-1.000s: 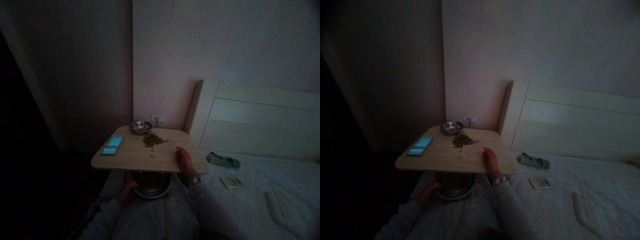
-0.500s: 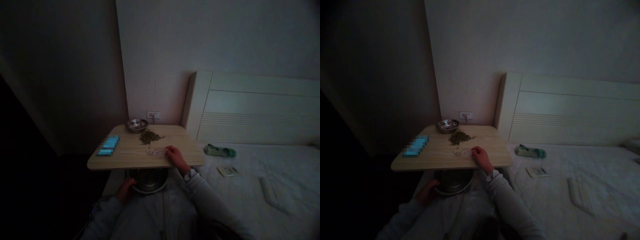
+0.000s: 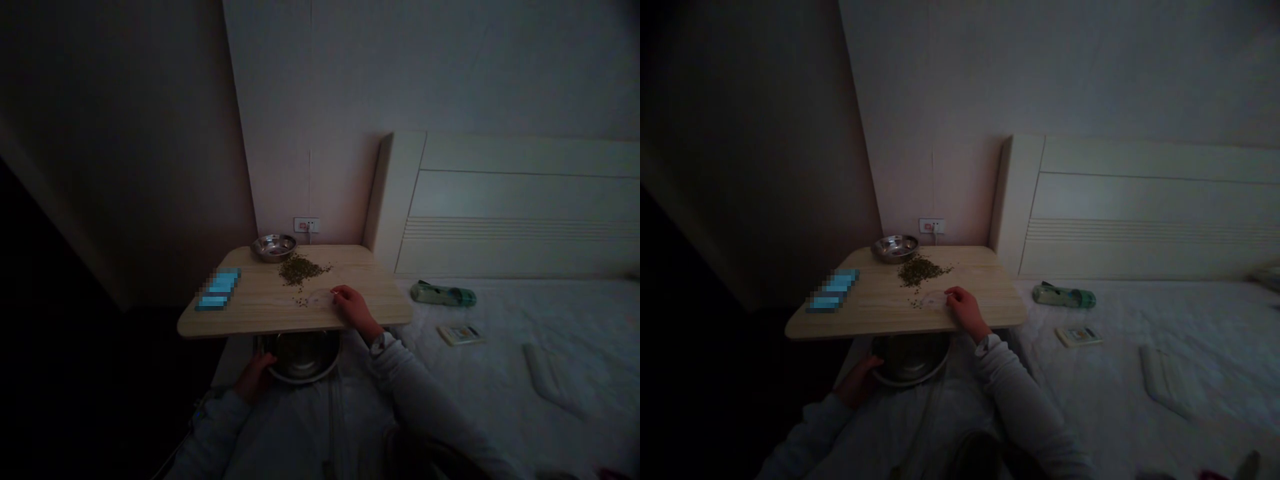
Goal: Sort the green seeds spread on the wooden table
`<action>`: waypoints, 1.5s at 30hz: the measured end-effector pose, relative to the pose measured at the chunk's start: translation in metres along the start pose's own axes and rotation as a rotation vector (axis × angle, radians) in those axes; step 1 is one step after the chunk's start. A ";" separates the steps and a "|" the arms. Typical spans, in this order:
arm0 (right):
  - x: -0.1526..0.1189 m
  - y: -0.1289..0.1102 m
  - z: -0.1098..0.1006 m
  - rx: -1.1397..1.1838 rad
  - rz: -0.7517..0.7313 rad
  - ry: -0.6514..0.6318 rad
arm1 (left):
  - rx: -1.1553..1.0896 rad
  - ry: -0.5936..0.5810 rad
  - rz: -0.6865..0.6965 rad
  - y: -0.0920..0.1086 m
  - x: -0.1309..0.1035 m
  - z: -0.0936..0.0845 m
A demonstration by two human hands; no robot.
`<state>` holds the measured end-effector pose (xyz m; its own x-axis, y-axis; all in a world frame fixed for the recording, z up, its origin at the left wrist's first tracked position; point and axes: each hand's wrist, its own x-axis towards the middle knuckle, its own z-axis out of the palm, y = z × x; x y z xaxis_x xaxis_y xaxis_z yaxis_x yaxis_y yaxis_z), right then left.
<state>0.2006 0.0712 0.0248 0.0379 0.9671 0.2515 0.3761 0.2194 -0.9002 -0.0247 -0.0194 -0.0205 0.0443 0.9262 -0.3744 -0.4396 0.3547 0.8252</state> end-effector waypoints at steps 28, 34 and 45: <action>-0.012 -0.011 0.001 -0.160 -0.075 -0.116 | 0.006 0.042 -0.045 0.003 -0.005 0.001; -0.013 -0.011 0.000 -0.240 -0.051 -0.040 | 0.017 0.052 -0.038 0.005 -0.006 0.001; -0.015 -0.006 -0.011 -0.298 -0.015 0.041 | -0.007 0.038 -0.035 0.008 -0.008 0.006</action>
<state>0.2084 0.0540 0.0305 0.0658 0.9568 0.2833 0.6316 0.1798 -0.7541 -0.0232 -0.0235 -0.0081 0.0257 0.9077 -0.4189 -0.4448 0.3857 0.8083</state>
